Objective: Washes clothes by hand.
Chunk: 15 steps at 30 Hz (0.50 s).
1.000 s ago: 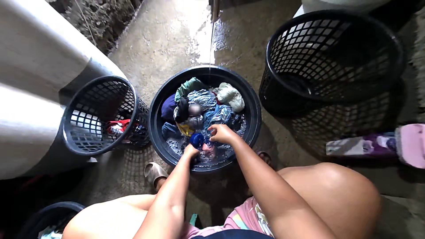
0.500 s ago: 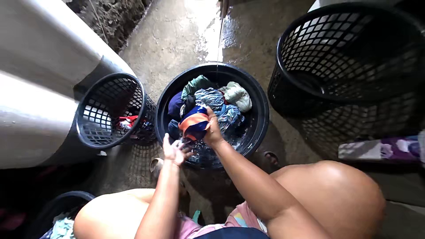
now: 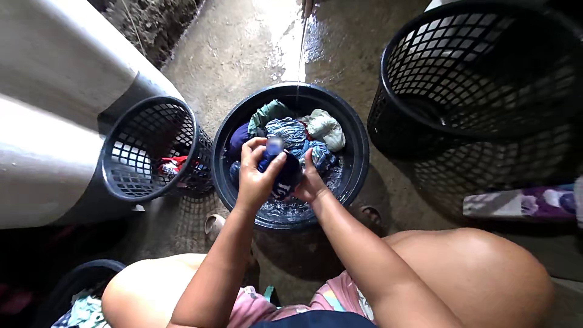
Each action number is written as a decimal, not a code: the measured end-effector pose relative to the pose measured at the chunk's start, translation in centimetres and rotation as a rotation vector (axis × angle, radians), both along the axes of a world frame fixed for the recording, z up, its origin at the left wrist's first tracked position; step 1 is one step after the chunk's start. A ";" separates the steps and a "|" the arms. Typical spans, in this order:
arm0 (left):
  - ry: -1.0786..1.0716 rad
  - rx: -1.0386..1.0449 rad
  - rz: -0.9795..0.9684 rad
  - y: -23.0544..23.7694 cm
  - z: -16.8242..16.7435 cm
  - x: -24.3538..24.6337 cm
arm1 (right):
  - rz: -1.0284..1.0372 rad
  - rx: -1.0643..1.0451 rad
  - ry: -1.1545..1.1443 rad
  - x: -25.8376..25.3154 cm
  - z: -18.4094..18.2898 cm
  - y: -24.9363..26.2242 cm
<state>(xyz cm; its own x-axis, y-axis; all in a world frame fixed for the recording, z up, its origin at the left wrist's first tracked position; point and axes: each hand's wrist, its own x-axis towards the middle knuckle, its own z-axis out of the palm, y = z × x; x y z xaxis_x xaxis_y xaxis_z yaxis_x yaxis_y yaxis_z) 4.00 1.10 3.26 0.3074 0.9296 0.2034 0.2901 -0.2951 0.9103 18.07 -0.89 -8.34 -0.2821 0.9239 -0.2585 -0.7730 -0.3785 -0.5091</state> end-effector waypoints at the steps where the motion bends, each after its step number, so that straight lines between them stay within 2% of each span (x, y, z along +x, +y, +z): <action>1: 0.054 -0.007 -0.013 -0.1 -0.3 -0.5 | -0.070 -0.042 0.028 -0.1 0.6 0.4; 3: 0.045 -0.131 0.020 0.4 -0.7 -2.1 | -0.219 -0.075 -0.060 -0.2 1.8 1.1; 6: -0.061 -0.550 0.057 2.7 -1.4 -3.8 | -0.317 0.128 -0.266 0.2 2.7 2.4; 8: -0.120 -0.879 0.006 4.4 -2.2 -4.1 | -0.269 0.323 -0.488 -0.1 4.2 2.5; 9: -0.085 -1.002 -0.023 5.0 -2.5 -3.8 | -0.222 0.417 -0.609 -0.3 5.0 2.4; 11: 0.076 -1.110 -0.121 5.6 -2.6 -2.8 | -0.138 0.530 -0.718 -0.9 6.1 2.2; 13: 0.158 -1.101 -0.227 6.1 -3.0 -2.3 | -0.110 0.463 -0.681 -1.1 6.6 2.1; 15: 0.147 -1.115 -0.244 6.5 -4.0 -2.1 | -0.188 0.229 -0.589 -1.1 6.9 2.2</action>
<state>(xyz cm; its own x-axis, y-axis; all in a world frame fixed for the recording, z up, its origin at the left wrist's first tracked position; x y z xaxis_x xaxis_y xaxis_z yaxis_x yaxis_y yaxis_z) 1.91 7.57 -0.78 0.4567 0.4826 -0.7473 0.4608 0.5902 0.6628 17.01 1.29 -1.43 0.0179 0.9936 -0.1117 -0.3832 -0.0964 -0.9186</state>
